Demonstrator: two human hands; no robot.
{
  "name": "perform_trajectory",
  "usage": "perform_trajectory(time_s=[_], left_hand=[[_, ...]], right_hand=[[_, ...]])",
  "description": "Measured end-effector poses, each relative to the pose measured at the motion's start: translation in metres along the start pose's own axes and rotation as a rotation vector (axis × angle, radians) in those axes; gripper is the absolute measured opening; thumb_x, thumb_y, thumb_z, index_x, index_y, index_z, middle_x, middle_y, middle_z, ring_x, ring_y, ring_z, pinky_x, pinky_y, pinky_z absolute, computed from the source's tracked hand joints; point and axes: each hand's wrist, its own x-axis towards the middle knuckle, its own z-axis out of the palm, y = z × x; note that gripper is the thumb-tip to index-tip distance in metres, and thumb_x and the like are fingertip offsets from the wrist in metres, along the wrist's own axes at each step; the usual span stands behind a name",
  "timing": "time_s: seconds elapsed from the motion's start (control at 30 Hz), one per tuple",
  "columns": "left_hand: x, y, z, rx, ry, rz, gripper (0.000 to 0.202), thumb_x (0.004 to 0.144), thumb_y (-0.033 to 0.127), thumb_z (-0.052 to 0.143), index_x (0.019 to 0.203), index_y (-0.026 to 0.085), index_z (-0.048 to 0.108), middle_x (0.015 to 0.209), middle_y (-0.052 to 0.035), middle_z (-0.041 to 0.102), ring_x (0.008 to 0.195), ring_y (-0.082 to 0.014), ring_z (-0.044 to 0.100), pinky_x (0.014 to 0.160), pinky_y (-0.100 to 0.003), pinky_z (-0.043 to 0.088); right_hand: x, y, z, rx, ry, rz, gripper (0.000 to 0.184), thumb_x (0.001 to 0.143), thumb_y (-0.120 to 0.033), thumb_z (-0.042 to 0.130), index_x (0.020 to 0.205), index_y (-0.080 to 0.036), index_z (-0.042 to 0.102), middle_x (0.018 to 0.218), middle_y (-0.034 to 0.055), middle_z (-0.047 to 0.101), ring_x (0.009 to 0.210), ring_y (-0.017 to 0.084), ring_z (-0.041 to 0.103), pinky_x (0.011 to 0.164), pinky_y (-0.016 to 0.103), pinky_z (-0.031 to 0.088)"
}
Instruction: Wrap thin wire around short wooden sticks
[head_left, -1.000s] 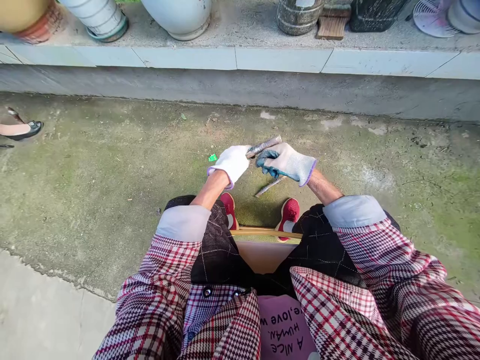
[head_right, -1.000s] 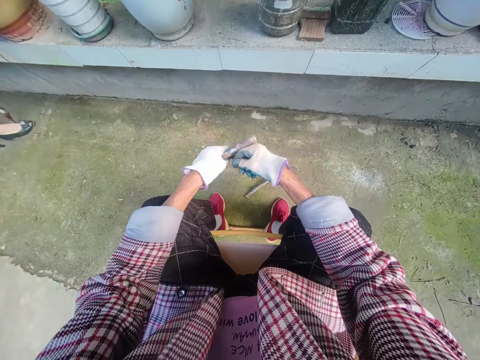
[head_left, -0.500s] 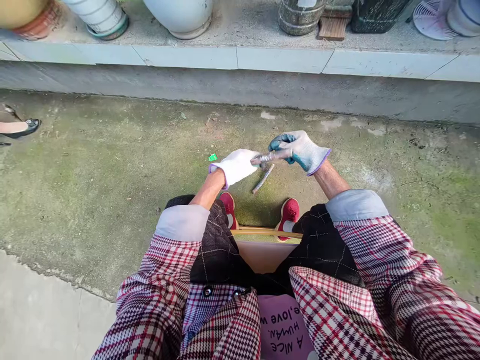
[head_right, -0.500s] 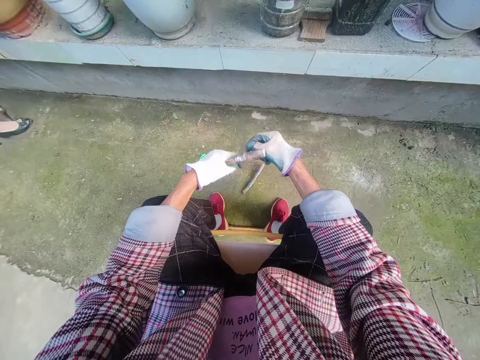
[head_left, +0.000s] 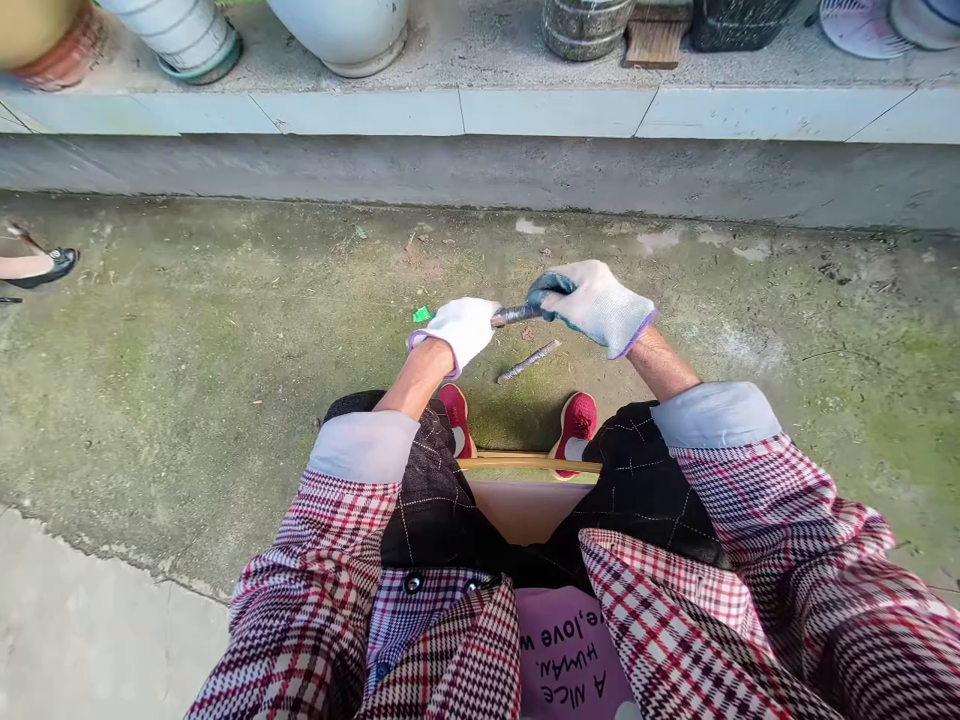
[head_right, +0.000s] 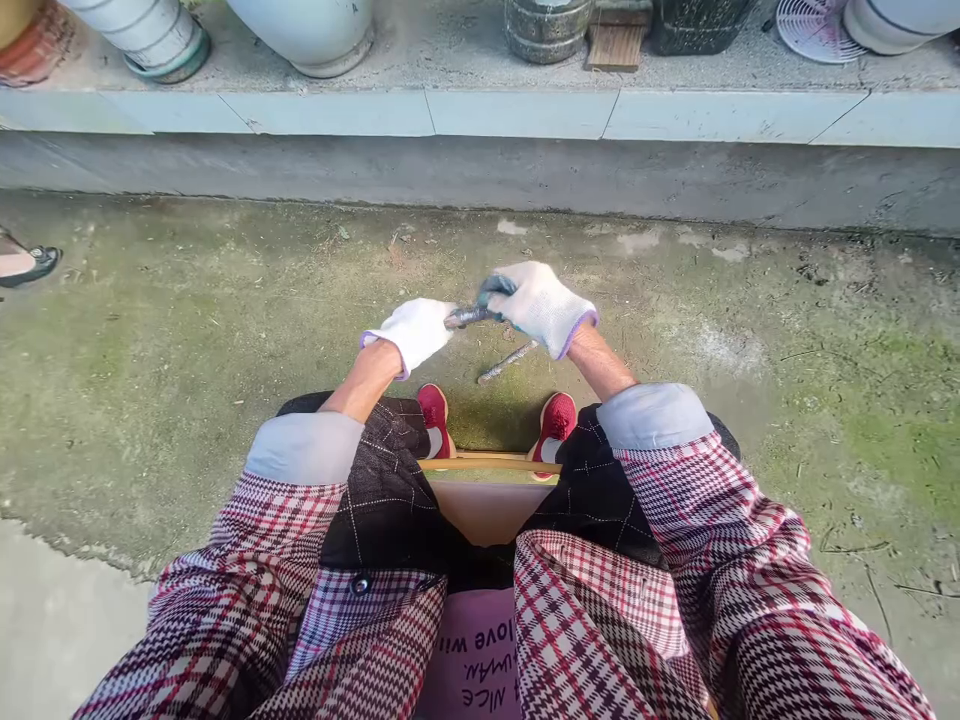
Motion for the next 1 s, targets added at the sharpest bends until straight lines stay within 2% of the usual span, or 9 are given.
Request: perform_trajectory(time_s=[0.1,0.2,0.33,0.43,0.5,0.6,0.7,0.83,1.0], left_hand=[[-0.006,0.005,-0.002,-0.082,-0.099,0.134,0.029,0.082,0.023,0.058,0.104,0.023,0.077,0.087,-0.0069,0.075,0.077,-0.0207,0.068,0.069,-0.029,0.049],[-0.012,0.006,-0.006,-0.39,-0.167,0.151,0.033,0.081,0.02,0.06,0.109,0.022,0.077,0.078,-0.0027,0.071,0.058,-0.0124,0.058,0.057,-0.024,0.046],[-0.012,0.002,-0.013,-0.719,0.008,0.014,0.035,0.085,0.018,0.058,0.117,0.016,0.072,0.083,-0.0048,0.071,0.054,-0.0087,0.053,0.052,-0.02,0.044],[-0.007,-0.003,-0.013,-0.685,0.139,-0.099,0.037,0.089,0.019,0.054,0.123,0.017,0.068,0.086,-0.0049,0.072,0.058,-0.0098,0.056,0.057,-0.021,0.047],[-0.003,-0.004,-0.01,-0.504,0.145,-0.129,0.035,0.089,0.019,0.054,0.119,0.019,0.071,0.088,-0.0055,0.074,0.068,-0.0137,0.063,0.065,-0.023,0.05],[-0.001,-0.003,-0.003,-0.142,0.063,-0.101,0.03,0.087,0.019,0.055,0.109,0.021,0.075,0.096,-0.0093,0.076,0.089,-0.0227,0.07,0.078,-0.029,0.05],[-0.003,0.003,0.001,0.007,-0.056,0.02,0.031,0.087,0.023,0.055,0.109,0.023,0.077,0.099,-0.0101,0.076,0.094,-0.0256,0.071,0.079,-0.031,0.049],[-0.008,0.007,-0.003,-0.182,-0.043,0.186,0.031,0.085,0.028,0.06,0.111,0.023,0.076,0.092,-0.0049,0.076,0.082,-0.0197,0.068,0.075,-0.027,0.049],[-0.008,0.001,-0.004,-0.584,0.019,0.086,0.035,0.084,0.021,0.057,0.115,0.017,0.073,0.08,-0.0026,0.071,0.054,-0.0098,0.053,0.056,-0.023,0.046]], right_hand=[[0.004,0.012,-0.009,0.097,0.025,0.101,0.015,0.081,-0.017,0.063,0.085,-0.015,0.077,0.07,0.0015,0.067,0.061,0.012,0.054,0.057,0.025,0.043],[0.008,0.018,-0.007,0.339,0.009,0.199,0.01,0.078,-0.02,0.069,0.083,-0.014,0.075,0.065,0.0009,0.064,0.05,0.008,0.045,0.044,0.023,0.035],[0.006,0.008,0.008,0.553,0.034,0.181,0.016,0.082,-0.03,0.07,0.083,-0.014,0.071,0.07,0.003,0.068,0.045,0.006,0.042,0.039,0.022,0.032],[0.0,-0.006,0.016,0.498,-0.015,0.14,0.021,0.085,-0.033,0.066,0.089,-0.014,0.073,0.067,0.0009,0.066,0.046,0.006,0.044,0.042,0.021,0.034],[-0.005,-0.013,0.016,0.381,-0.083,0.08,0.019,0.084,-0.029,0.064,0.087,-0.014,0.073,0.065,-0.0002,0.064,0.05,0.007,0.046,0.046,0.022,0.035],[-0.009,-0.016,0.007,0.159,-0.131,-0.016,0.014,0.082,-0.022,0.063,0.08,-0.015,0.074,0.064,0.0005,0.062,0.058,0.01,0.049,0.052,0.025,0.036],[-0.006,-0.008,-0.008,0.092,-0.018,0.033,0.013,0.081,-0.019,0.061,0.078,-0.017,0.074,0.066,0.0022,0.063,0.061,0.014,0.052,0.056,0.028,0.039],[0.004,0.006,-0.017,0.21,0.119,0.17,0.011,0.08,-0.019,0.062,0.08,-0.019,0.073,0.068,0.0029,0.065,0.056,0.014,0.049,0.05,0.03,0.039],[0.009,0.012,0.007,0.401,0.054,0.253,0.009,0.08,-0.019,0.063,0.083,-0.017,0.072,0.062,0.0015,0.064,0.046,0.01,0.046,0.041,0.025,0.036]])
